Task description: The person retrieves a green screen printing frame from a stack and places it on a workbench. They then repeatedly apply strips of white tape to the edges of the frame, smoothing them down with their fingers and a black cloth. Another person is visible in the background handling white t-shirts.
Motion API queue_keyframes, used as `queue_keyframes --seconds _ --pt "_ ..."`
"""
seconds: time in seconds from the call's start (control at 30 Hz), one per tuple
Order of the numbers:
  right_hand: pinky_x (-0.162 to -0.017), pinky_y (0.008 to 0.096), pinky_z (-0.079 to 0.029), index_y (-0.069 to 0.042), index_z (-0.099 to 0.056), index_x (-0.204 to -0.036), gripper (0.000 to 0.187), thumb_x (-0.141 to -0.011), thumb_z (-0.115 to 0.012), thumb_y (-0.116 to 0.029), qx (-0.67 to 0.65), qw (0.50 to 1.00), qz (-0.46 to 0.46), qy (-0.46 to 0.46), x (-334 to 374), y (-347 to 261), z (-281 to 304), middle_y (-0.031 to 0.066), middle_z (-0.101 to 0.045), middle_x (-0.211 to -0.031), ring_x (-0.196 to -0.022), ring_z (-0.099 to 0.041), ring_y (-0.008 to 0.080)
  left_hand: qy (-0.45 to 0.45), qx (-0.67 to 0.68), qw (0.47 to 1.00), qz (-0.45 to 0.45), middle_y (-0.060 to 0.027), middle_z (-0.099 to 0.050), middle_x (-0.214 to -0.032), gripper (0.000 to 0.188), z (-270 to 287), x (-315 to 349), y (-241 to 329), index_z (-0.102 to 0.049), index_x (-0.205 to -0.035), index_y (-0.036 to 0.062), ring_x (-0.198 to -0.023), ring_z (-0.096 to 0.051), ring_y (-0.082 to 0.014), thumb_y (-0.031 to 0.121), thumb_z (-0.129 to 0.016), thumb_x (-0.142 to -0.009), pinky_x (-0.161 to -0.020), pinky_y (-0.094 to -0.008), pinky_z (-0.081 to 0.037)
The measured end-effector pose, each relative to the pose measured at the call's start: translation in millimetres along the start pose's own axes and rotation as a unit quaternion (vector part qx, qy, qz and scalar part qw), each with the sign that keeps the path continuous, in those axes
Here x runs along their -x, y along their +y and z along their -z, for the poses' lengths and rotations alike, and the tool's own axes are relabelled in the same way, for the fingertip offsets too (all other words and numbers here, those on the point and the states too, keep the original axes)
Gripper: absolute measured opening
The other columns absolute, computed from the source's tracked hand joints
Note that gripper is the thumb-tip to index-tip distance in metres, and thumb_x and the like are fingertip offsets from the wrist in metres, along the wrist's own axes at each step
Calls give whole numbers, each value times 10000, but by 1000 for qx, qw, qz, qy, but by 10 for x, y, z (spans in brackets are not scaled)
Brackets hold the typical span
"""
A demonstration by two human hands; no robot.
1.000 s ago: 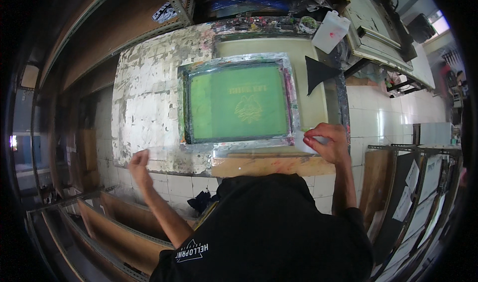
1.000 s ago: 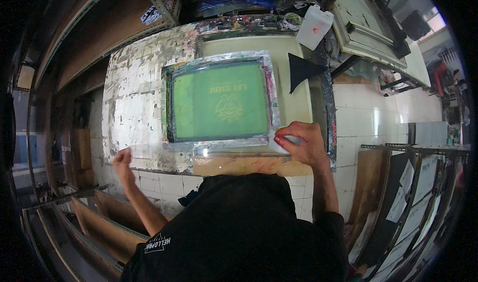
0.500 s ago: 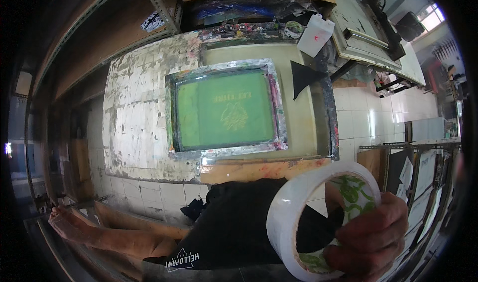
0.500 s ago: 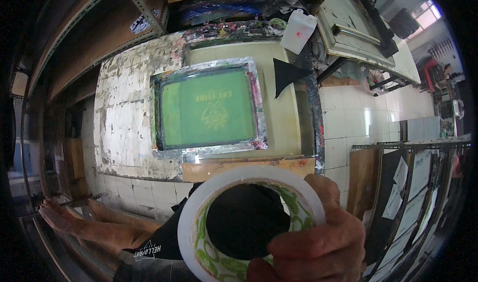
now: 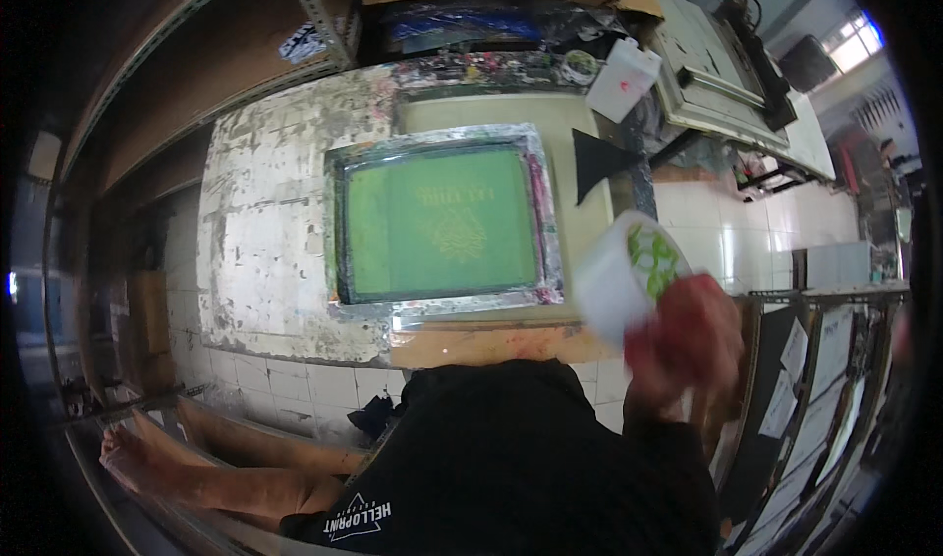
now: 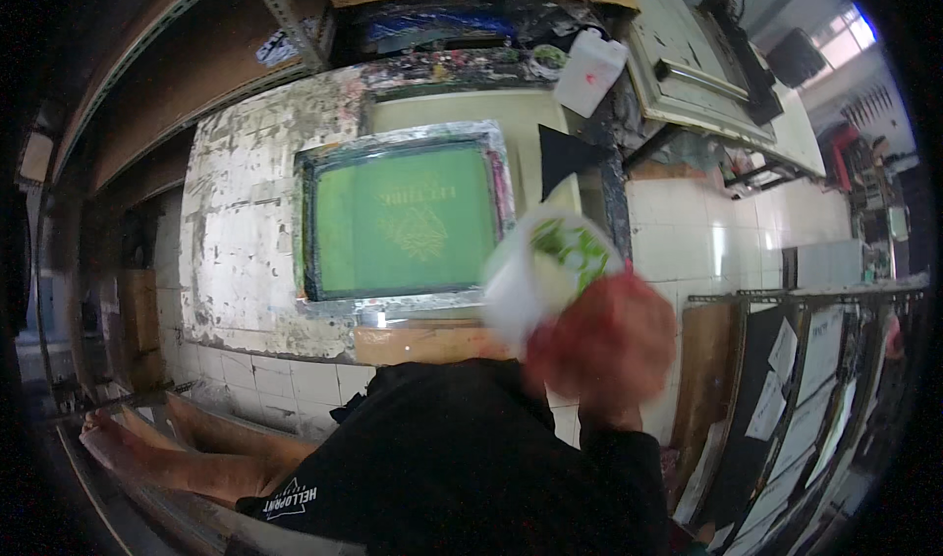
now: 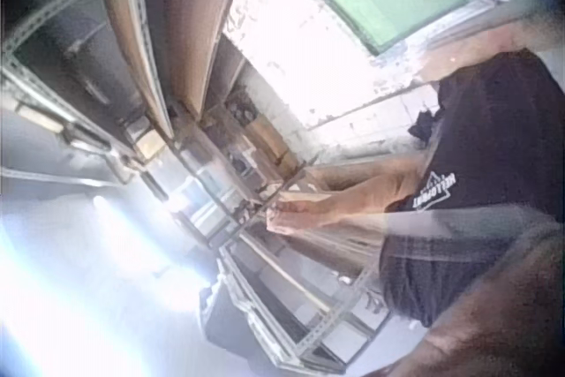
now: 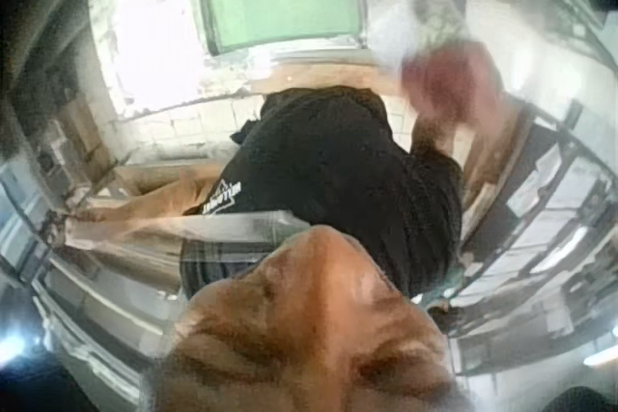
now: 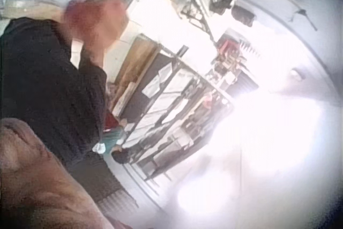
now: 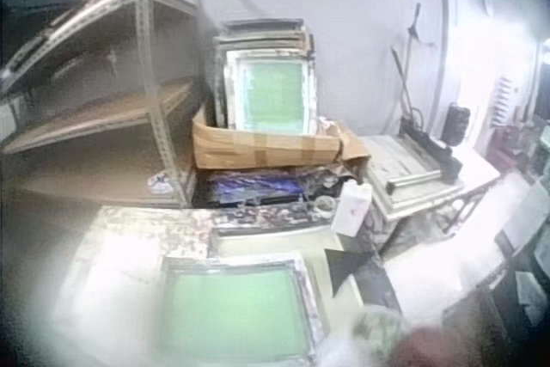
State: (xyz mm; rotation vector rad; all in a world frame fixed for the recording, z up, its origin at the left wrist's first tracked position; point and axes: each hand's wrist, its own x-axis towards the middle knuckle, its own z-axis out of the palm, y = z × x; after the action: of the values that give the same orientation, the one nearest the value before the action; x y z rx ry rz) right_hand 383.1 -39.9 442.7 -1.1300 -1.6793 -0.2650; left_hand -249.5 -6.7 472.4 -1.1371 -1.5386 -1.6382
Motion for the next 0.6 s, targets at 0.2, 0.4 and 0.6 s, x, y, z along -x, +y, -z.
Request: queue_keyframes --seconds 0.2,0.4,0.6 --pt "-624 350 -495 -41 -652 -826 158 -735 -779 -68 279 951 -128 -50 1445 1287 -525 68 -670 -762 -658 -636 253 -7 6 1000 21 -18 -590 -816 135 -26 52 -34 -666 -952 4 -712 -524 -118 134 -652 -918 -613 -257 -433" --pt "-830 441 -490 2 -594 -1022 274 -792 -725 -74 307 929 -191 -79 2616 1594 -512 138 -671 -907 -829 -640 332 -12 14 999 47 -12 -586 -816 134 -27 50 -96 -668 -949 2 -713 -519 -115 131 -659 -910 -616 -257 -429" --pt "-830 437 -480 6 -589 -1077 396 -731 -766 -68 289 929 -228 -42 1900 1131 -538 157 -633 -1038 -940 -593 338 -14 8 998 65 -6 -583 -816 134 -4 85 -140 -671 -945 0 -714 -513 -113 127 -666 -902 -619 -257 -425"
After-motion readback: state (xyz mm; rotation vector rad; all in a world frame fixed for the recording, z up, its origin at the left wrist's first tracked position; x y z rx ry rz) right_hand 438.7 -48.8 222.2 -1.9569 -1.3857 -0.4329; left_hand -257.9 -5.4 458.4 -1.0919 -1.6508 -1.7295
